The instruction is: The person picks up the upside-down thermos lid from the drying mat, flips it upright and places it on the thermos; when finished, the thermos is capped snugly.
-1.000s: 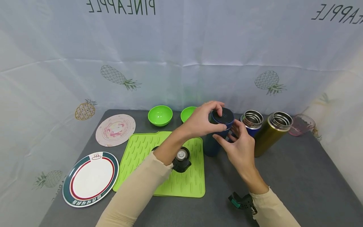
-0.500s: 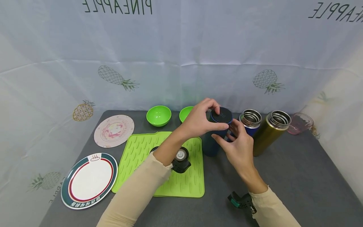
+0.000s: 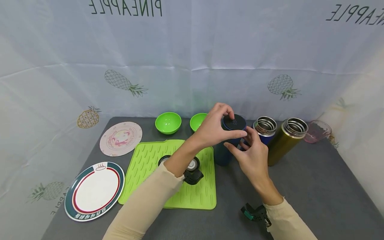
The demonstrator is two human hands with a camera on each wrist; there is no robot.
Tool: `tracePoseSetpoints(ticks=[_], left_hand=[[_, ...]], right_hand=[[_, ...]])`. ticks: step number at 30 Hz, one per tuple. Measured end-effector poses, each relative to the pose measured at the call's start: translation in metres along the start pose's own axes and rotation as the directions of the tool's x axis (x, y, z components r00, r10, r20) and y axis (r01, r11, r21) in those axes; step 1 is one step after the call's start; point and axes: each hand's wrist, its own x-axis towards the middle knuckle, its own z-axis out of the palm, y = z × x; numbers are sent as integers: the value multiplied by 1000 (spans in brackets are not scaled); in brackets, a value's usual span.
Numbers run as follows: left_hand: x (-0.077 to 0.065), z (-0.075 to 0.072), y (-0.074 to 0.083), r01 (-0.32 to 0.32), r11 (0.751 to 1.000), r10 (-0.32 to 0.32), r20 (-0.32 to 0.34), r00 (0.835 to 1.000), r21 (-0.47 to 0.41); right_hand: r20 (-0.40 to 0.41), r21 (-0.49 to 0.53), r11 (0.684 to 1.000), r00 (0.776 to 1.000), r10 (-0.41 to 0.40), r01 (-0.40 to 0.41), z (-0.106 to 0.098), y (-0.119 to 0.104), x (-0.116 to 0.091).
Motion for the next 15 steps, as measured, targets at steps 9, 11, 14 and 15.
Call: tracePoseSetpoints(ticks=[9,11,14,15], left_hand=[[1,1,-2,-25,1000,25,-35,999,2],[1,-1,-4,-18,998,17,-4,1000,-64],[1,-3,-5,-9,990,17,52,999,-141],[1,-3,-6,-8,988,19,68,997,-156]], right_hand=[[5,14,1000,1000,10,-10,-1,-1,0],[6,15,1000,1000,9,-9,-1,0,0],[6,13,1000,1000,0,0,0,1,0],[6,13,1000,1000,-3,3,1,1,0]])
